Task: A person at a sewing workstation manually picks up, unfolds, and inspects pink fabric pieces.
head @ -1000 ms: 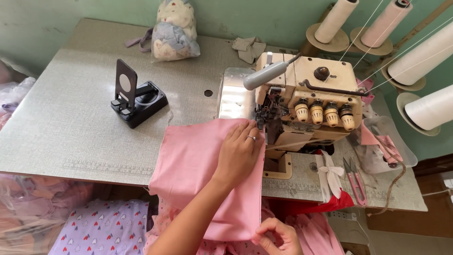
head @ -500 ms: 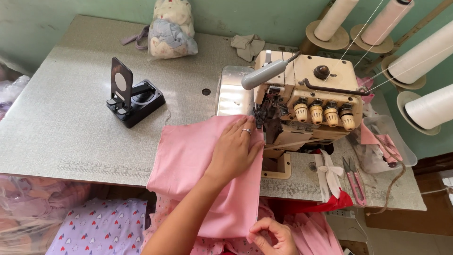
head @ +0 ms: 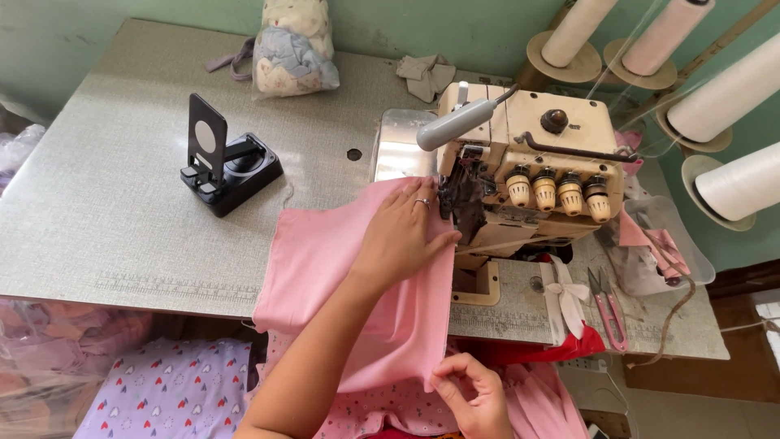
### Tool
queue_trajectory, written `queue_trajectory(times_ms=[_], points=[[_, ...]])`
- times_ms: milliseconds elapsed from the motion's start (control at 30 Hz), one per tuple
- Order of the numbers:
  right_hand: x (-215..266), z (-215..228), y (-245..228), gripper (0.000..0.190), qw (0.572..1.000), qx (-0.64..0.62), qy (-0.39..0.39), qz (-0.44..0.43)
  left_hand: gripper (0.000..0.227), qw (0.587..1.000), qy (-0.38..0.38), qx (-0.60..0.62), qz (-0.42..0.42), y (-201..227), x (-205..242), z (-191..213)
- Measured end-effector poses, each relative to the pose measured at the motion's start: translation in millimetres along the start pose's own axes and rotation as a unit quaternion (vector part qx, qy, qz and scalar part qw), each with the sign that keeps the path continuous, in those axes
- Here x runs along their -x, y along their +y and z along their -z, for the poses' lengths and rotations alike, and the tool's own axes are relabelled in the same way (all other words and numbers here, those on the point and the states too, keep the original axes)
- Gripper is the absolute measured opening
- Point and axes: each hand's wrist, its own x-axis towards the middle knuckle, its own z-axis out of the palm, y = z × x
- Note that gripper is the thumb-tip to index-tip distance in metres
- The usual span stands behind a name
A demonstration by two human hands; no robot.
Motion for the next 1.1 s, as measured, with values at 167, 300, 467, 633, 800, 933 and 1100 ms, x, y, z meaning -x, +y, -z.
queue_trajectory(times_ms=[167, 300, 467, 633, 800, 933, 1100], points=[[-4.9, -7.4, -15.9, 0.004, 0.999, -0.012, -0.007, 0.044, 0.102, 0.999, -0.045, 0.017, 0.015, -4.9, -9.7, 11.8], [-5.7, -8.0, -18.5, 0.004, 0.999, -0.021, -0.007, 0.043, 0.105, 0.999, -0.049, 0.013, 0.012, -6.4, -11.7, 13.5], [-19.4, -11.7, -14.5, 0.003, 0.998, -0.012, 0.020, 0.059, 0.118, 0.997, -0.075, 0.003, 0.017, -14.9, -22.8, 14.2], [-32.3, -12.9, -14.7, 0.004, 0.996, -0.027, 0.035, 0.074, 0.112, 0.998, -0.046, 0.048, -0.006, -11.3, -10.9, 34.1], [-30.7, -7.4, -16.0, 0.008, 0.995, -0.053, 0.072, 0.053, 0.098, 0.966, 0.086, 0.202, -0.138, 3.0, 77.2, 18.5], [-31.9, -7.2, -23.8, 0.012, 0.994, -0.078, 0.071, 0.028, 0.114, 0.930, 0.199, 0.219, -0.216, 27.1, 135.8, -26.6], [-36.7, -13.8, -29.6, 0.016, 0.989, -0.106, 0.094, 0.042, 0.012, 0.916, 0.339, 0.088, -0.193, 45.6, 146.1, -28.2]])
